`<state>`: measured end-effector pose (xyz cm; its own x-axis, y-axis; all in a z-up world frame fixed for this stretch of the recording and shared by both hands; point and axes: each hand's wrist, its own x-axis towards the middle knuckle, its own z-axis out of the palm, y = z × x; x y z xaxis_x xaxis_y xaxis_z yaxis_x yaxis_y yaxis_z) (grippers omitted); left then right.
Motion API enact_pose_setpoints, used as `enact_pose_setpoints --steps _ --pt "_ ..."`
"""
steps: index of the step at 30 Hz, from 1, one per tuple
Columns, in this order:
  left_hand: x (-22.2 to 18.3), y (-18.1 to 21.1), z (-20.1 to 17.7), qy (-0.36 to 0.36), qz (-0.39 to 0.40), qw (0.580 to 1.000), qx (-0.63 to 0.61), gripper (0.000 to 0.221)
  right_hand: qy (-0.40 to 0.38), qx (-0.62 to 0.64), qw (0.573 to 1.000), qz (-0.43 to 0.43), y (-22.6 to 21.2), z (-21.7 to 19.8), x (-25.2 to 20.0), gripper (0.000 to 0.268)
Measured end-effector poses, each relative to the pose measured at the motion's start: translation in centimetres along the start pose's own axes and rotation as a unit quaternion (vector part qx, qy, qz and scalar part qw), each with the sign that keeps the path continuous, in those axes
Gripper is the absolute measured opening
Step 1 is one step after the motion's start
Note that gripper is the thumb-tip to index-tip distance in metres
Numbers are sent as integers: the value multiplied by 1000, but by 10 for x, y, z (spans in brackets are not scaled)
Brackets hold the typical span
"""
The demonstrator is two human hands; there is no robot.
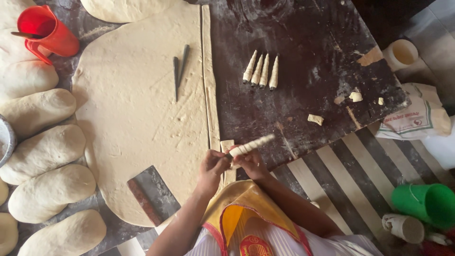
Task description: The recorder cuts dough into strips and wraps them around cone-shaped molds in a bakery production area.
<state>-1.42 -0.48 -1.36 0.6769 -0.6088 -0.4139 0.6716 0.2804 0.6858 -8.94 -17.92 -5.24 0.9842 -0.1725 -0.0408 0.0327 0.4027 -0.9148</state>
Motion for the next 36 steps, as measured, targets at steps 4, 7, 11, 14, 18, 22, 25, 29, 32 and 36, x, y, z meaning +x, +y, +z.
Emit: enact_pose_setpoints --steps 4,7,11,14,18,22,25,29,32,36 --pt "-5 11 12 -9 -63 997 -33 16 -37 103 993 32 -25 16 -4 35" --pt "3 -21 -3 3 31 1000 -5 19 -15 -94 995 -14 -23 11 -5 34" --pt "0 -3 7 -26 126 990 64 18 11 -54 998 -31 -31 25 -2 34" --pt "-2 1 10 22 -39 999 -1 17 -72 56 995 -48 -40 34 -2 34" --pt "-7 7 17 -13 76 996 53 14 -9 19 999 -27 -6 11 -5 37" --pt "-4 -14 7 -13 48 999 -10 16 -2 -37 998 -42 -18 16 -7 39" --pt "-4 -2 13 -25 102 993 50 17 -4 -35 999 -29 -13 12 -1 41" --pt "-8 13 19 -16 -101 978 -182 24 -45 26 999 -2 -12 12 -5 40" --pt "-5 1 13 23 67 994 87 13 5 20 1000 21 -10 13 0 43" --pt "-2 -7 7 25 -27 994 -100 12 -2 -48 999 -3 -9 7 0 39"
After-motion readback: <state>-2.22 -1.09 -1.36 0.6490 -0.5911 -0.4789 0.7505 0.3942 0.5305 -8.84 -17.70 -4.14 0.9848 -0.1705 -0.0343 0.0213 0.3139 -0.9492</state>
